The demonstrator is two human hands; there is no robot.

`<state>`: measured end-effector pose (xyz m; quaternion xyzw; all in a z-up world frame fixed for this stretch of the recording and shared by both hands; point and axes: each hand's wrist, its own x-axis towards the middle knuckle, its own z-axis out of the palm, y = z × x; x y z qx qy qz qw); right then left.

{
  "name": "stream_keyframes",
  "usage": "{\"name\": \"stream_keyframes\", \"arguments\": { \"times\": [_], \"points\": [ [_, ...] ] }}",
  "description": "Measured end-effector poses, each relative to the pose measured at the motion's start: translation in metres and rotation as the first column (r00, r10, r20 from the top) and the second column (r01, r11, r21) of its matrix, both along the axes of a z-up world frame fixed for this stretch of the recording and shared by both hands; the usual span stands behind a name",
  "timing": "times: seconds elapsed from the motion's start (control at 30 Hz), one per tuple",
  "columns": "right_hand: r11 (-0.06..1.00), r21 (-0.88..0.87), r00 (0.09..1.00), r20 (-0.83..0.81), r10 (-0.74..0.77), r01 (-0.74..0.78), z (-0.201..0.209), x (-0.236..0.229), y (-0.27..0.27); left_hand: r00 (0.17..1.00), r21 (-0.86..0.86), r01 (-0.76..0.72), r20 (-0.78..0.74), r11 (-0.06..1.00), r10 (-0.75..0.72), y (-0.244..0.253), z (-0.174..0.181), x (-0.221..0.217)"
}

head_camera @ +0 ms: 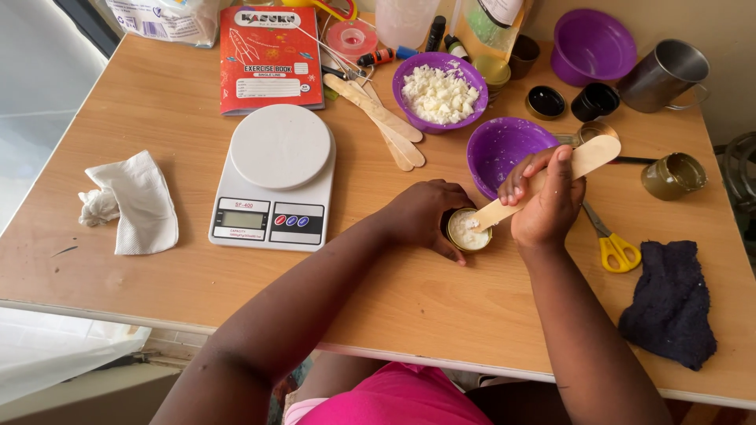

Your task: Mixing and scraping a white creamy substance in a small container using a wooden spatula

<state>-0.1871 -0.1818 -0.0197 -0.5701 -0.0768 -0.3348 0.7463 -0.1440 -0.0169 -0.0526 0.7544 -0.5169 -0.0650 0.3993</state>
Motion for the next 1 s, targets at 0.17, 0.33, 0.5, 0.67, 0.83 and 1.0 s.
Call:
{"name": "stream_keyframes", "arguments": {
  "times": [0.17, 0.33, 0.5, 0.67, 0.83, 1.0],
  "points": [
    [1.000, 0.008, 1.000, 0.020, -0.001, 0.001, -0.0019, 0.0015, -0.0013, 1.000, 0.011, 0.015, 0.010, 1.000, -0.016, 0.0009, 0.0027, -0.0012],
    [1.000, 0.011, 1.000, 0.021, 0.022, -0.022, -0.0018, 0.0000, 0.0004, 0.999, -0.009, 0.038, 0.006, 0.999, -0.038, 0.0015, 0.0008, 0.0005],
    [1.000, -0.027, 1.000, 0.005, 0.013, -0.013, -0.0008, -0.0009, -0.0003, 1.000, -0.017, 0.027, -0.006, 1.000, -0.027, 0.0007, 0.0015, -0.0003],
    [1.000, -0.011, 1.000, -0.003, 0.022, -0.022, -0.0007, -0.0010, -0.0004, 1.000, -0.005, 0.024, 0.001, 1.000, -0.024, 0.0007, 0.0012, 0.0000],
    [1.000, -0.002, 1.000, -0.010, 0.026, -0.026, -0.0002, -0.0009, -0.0003, 1.000, -0.013, 0.025, -0.012, 1.000, -0.025, 0.0009, 0.0023, -0.0002],
    [1.000, 0.001, 1.000, -0.012, 0.015, -0.015, 0.0023, -0.0025, 0.0018, 0.998, -0.035, 0.026, -0.060, 0.999, -0.028, 0.0016, 0.0035, -0.0003]
  ]
}}
